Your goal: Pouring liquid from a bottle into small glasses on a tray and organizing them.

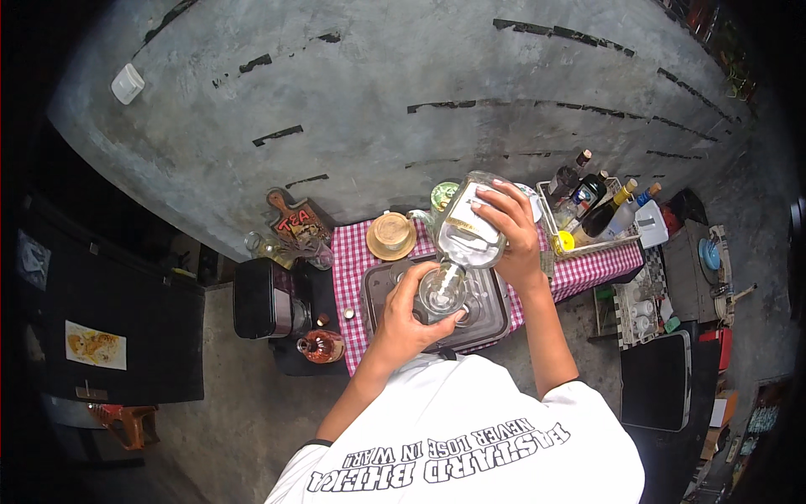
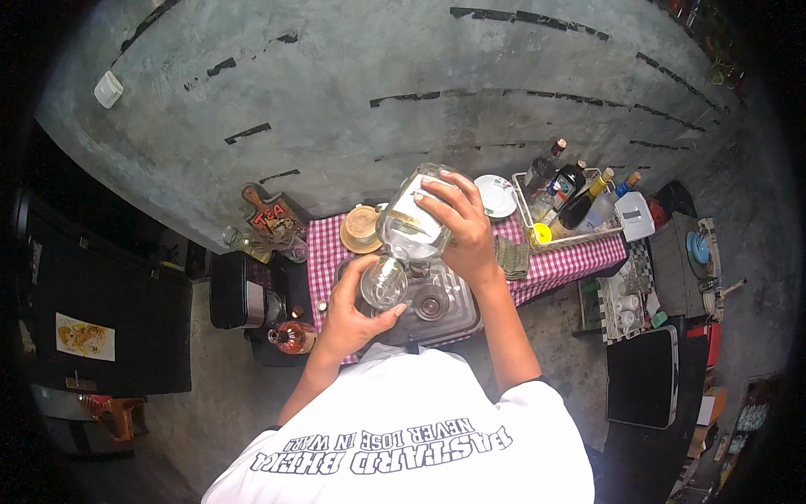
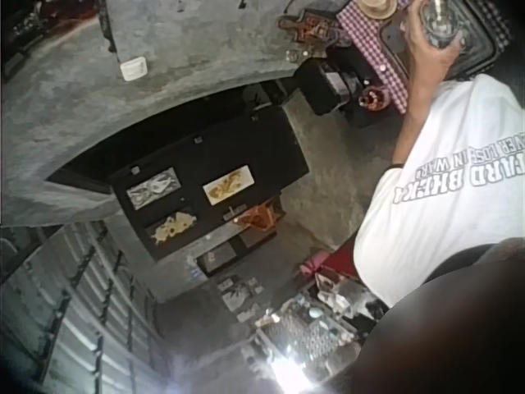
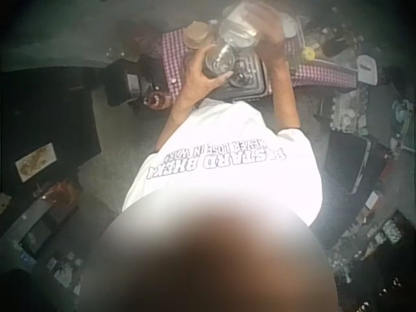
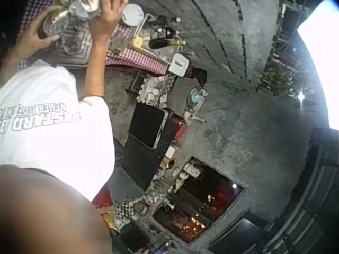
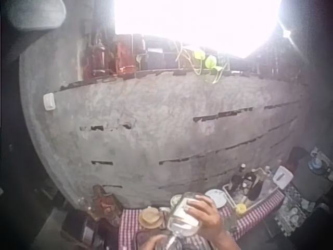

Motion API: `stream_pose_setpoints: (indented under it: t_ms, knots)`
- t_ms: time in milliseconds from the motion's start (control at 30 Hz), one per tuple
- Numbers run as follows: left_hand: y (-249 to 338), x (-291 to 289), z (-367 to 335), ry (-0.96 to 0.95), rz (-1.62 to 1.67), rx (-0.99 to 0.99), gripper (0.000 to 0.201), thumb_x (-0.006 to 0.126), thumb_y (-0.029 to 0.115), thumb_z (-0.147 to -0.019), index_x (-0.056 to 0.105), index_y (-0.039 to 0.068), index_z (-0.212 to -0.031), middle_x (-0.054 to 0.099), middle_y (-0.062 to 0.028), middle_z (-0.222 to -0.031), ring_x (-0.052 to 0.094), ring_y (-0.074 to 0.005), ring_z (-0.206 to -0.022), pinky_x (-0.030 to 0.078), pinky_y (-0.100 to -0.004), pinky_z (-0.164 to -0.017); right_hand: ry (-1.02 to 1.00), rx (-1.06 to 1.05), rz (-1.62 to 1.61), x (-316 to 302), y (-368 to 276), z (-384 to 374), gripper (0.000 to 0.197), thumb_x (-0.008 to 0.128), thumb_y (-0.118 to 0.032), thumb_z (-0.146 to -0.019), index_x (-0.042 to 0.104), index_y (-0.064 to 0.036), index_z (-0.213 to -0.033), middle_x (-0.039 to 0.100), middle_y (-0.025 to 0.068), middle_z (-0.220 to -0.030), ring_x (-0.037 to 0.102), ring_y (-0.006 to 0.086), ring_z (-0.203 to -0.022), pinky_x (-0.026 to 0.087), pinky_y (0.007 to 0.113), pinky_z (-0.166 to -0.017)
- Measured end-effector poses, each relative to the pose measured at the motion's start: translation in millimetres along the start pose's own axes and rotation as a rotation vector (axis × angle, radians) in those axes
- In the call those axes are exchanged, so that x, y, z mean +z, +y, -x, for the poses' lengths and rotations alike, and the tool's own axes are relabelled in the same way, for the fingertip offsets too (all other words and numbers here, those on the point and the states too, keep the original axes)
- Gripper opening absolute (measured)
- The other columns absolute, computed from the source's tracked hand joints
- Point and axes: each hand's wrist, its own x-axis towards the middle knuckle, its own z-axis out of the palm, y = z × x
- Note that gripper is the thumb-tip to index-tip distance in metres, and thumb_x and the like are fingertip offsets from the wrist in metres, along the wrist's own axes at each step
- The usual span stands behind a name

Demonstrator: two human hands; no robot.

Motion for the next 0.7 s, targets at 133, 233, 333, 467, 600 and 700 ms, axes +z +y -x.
stream_pose_setpoints:
  t_ms: [133,233,333,467,600,700]
  knots:
    - [2.9,1.9,1.1,0.014,-0.065,0.026,0.064,0.083,0.016,-0.071,0.051,0.002,-0.125,0.063,-0.0172,-0.114,0.064,-0.0292,-0.105,0.05,-0.0387,-0.091,-0.001,0.003,-0.016,-3.5,-1.7,0.6,0.051,0.08,-0.005,-0.064,0.069,-0.0118,-0.114,0.064,0.006,-0.123,0.052,0.0347,-0.125,0.046,0.045,-0.102]
    - [-0.7,3.4,4.8,0.003,-0.018,-0.002,0.067,0.083,0.016,-0.072,0.049,0.002,-0.128,0.061,-0.0174,-0.118,0.062,-0.0293,-0.109,0.048,-0.039,-0.095,-0.011,-0.008,0.006,-3.6,-2.8,0.8,0.051,0.081,-0.006,-0.063,0.069,-0.0119,-0.113,0.064,0.0056,-0.123,0.052,0.0346,-0.125,0.047,0.045,-0.101]
    - [-5.3,1.7,9.3,-0.03,0.06,-0.014,0.074,0.081,0.01,-0.073,0.043,0.001,-0.135,0.052,-0.0119,-0.126,0.052,-0.0211,-0.119,0.041,-0.0338,-0.103,-0.02,-0.006,0.013,-2.3,-9.6,0.7,0.051,0.081,-0.006,-0.063,0.069,-0.0124,-0.112,0.064,0.0052,-0.123,0.052,0.0343,-0.125,0.048,0.045,-0.101]
    - [-4.0,-6.1,12.8,-0.046,0.077,-0.022,0.073,0.08,0.008,-0.074,0.043,0.002,-0.137,0.051,-0.0112,-0.128,0.05,-0.0207,-0.123,0.039,-0.0341,-0.105,-0.017,0.001,0.023,1.9,-15.5,0.7,0.051,0.082,-0.007,-0.063,0.069,-0.013,-0.112,0.064,0.0051,-0.123,0.052,0.0342,-0.125,0.049,0.044,-0.099]
    - [-4.6,-18.8,16.0,-0.059,0.056,0.0,0.073,0.08,0.009,-0.074,0.043,0.002,-0.137,0.051,-0.0115,-0.129,0.05,-0.0209,-0.123,0.039,-0.0344,-0.106,-0.017,-0.001,0.041,8.1,-23.8,-1.4,0.051,0.081,-0.007,-0.063,0.07,-0.0131,-0.112,0.065,0.0049,-0.123,0.053,0.0344,-0.124,0.05,0.044,-0.099]
    - [-7.7,-27.1,17.7,-0.019,0.044,0.046,0.072,0.082,0.014,-0.074,0.046,0.003,-0.136,0.059,-0.017,-0.124,0.059,-0.0263,-0.116,0.046,-0.0371,-0.1,-0.022,0.015,0.035,13.7,-31.9,-3.8,0.05,0.081,-0.006,-0.064,0.07,-0.0131,-0.112,0.065,0.0051,-0.123,0.052,0.0346,-0.124,0.049,0.045,-0.099]
